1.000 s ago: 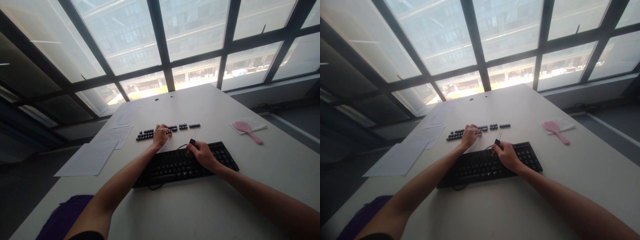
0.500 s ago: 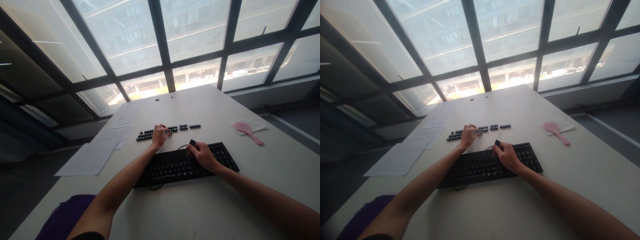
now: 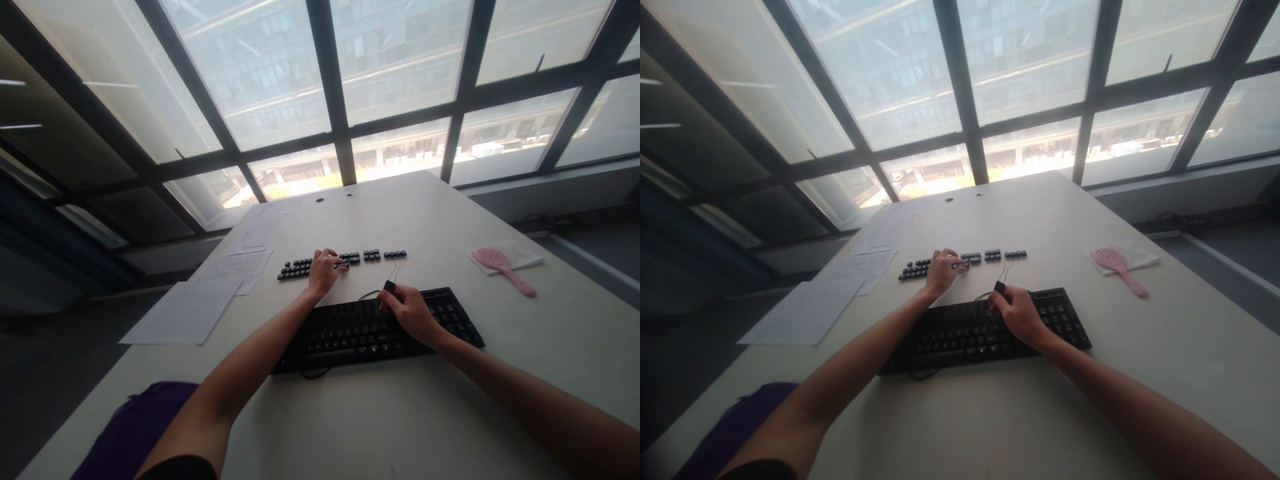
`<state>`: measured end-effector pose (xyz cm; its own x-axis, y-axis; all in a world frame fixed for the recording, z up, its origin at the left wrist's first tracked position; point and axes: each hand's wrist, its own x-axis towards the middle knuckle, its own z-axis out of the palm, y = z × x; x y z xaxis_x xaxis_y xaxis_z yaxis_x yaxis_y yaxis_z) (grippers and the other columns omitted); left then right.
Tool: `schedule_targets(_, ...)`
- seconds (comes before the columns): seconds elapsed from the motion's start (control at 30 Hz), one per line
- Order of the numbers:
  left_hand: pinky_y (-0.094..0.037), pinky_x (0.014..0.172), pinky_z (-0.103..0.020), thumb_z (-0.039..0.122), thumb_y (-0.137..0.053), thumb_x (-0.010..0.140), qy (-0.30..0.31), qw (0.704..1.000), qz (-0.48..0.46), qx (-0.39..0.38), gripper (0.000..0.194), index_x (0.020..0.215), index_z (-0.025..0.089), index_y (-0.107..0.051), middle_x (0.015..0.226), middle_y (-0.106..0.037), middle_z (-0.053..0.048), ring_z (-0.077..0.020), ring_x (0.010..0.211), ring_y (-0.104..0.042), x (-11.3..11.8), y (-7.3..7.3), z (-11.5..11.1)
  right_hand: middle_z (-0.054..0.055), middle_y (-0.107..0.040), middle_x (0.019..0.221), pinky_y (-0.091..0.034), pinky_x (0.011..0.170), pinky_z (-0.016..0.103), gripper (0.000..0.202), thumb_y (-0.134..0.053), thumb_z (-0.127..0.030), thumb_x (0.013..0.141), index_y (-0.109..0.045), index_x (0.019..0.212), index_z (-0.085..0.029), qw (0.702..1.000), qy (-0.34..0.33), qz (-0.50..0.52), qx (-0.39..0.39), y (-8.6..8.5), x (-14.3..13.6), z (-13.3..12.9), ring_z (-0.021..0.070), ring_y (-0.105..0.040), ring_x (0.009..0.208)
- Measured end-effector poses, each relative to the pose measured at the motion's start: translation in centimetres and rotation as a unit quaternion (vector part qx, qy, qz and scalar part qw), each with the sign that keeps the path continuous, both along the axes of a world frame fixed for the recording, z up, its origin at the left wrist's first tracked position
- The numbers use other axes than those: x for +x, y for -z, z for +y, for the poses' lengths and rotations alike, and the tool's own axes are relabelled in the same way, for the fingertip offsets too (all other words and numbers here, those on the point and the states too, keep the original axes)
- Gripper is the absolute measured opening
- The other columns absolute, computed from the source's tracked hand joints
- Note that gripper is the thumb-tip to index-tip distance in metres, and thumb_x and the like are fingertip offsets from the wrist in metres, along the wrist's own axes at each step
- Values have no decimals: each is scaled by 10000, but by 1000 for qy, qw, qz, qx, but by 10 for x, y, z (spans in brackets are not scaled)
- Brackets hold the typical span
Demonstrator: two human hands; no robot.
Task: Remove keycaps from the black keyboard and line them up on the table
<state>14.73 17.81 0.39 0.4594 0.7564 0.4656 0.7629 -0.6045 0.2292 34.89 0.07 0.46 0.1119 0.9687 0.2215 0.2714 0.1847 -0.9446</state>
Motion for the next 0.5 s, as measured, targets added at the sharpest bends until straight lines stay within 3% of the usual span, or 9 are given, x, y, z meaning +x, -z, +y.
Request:
schedule_targets(0.17,-460,964,-404,276,-758,800,1,1000,8,-4,59,843,261,-795,1064,-637,-60,-265,1043,-490,0,0,1,45,-688,654,-430,596,276,366,-556,-415,912,-676,680,-159,1000,-6,6,-3,-1,-1,0,177,-596,614)
schedule_targets(0.5,-456,975,-396,267,-764,791,24,1000,8,-7,129,917,252,-787,1085,-633,-52,-259,1045,-485,3,1,3,32,-681,643,-429,606,269,360,-561,-403,913,-671,669,-161,1000,-4,7,0,-2,-1,0,170,-597,611)
